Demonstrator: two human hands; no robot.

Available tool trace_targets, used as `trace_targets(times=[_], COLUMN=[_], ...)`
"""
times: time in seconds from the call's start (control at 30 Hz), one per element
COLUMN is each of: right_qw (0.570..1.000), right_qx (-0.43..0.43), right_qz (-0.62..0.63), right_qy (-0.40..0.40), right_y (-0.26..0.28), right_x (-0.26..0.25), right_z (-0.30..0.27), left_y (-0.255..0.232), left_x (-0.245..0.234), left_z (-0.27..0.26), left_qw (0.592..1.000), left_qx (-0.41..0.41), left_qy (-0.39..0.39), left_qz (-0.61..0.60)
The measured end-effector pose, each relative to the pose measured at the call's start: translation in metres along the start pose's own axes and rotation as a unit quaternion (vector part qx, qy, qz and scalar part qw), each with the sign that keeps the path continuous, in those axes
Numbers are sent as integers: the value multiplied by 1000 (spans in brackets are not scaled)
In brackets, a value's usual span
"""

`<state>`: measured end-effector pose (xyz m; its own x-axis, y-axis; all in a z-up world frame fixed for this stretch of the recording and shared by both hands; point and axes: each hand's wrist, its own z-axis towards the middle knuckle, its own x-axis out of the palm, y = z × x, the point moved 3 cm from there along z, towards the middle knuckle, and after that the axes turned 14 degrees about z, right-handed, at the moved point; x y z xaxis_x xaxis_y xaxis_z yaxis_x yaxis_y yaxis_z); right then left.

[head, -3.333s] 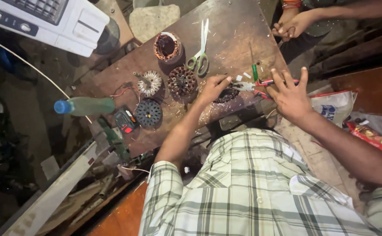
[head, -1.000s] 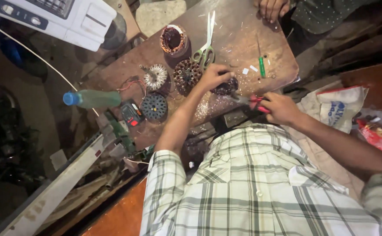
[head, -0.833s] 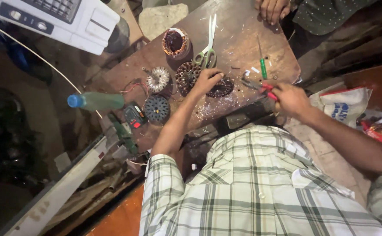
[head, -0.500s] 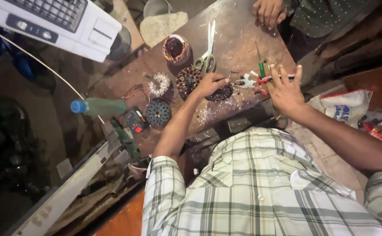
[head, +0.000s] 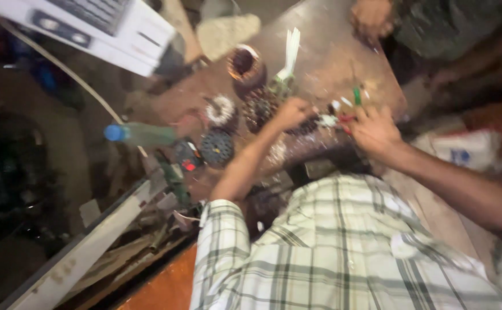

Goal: The person uses pliers to cut and pull copper windings from a motor stator on a cluttered workbench. They repeatedly grip and strip the coils, leaving loose copper strands on the table.

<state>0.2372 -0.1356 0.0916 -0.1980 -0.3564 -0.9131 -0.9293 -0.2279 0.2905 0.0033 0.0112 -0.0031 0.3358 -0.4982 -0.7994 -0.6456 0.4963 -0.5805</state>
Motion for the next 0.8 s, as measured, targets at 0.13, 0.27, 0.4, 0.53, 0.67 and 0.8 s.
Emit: trace_targets(times=[0.13,0.27,0.4,0.53,0.67,0.8], right_qw=[820,752,951,917,944,970], right_qx=[-68,193,-87,-268,-229,-130], right_qz=[550,604,288,198,173,165], right_qy=[141,182,-78,-218,-165,-120], right_y=[-26,-31,-22,-21,-19,-21], right_x=[31,83,73,46,48,43], right_z=[31,24,24,33,22,-6], left_y=[5,8,12,8,4,3], left_x=[4,2,-8,-28,-28,-24], left_z=[8,9,-2,-11,-28,-38], left_qw=[998,996,991,979,950,929], left_qx=[35,82,55,-7,-92,-86], left_qy=[3,-21,-25,0,-12,-77], left_qz=[-51,-30,-116,-204,-299,-351])
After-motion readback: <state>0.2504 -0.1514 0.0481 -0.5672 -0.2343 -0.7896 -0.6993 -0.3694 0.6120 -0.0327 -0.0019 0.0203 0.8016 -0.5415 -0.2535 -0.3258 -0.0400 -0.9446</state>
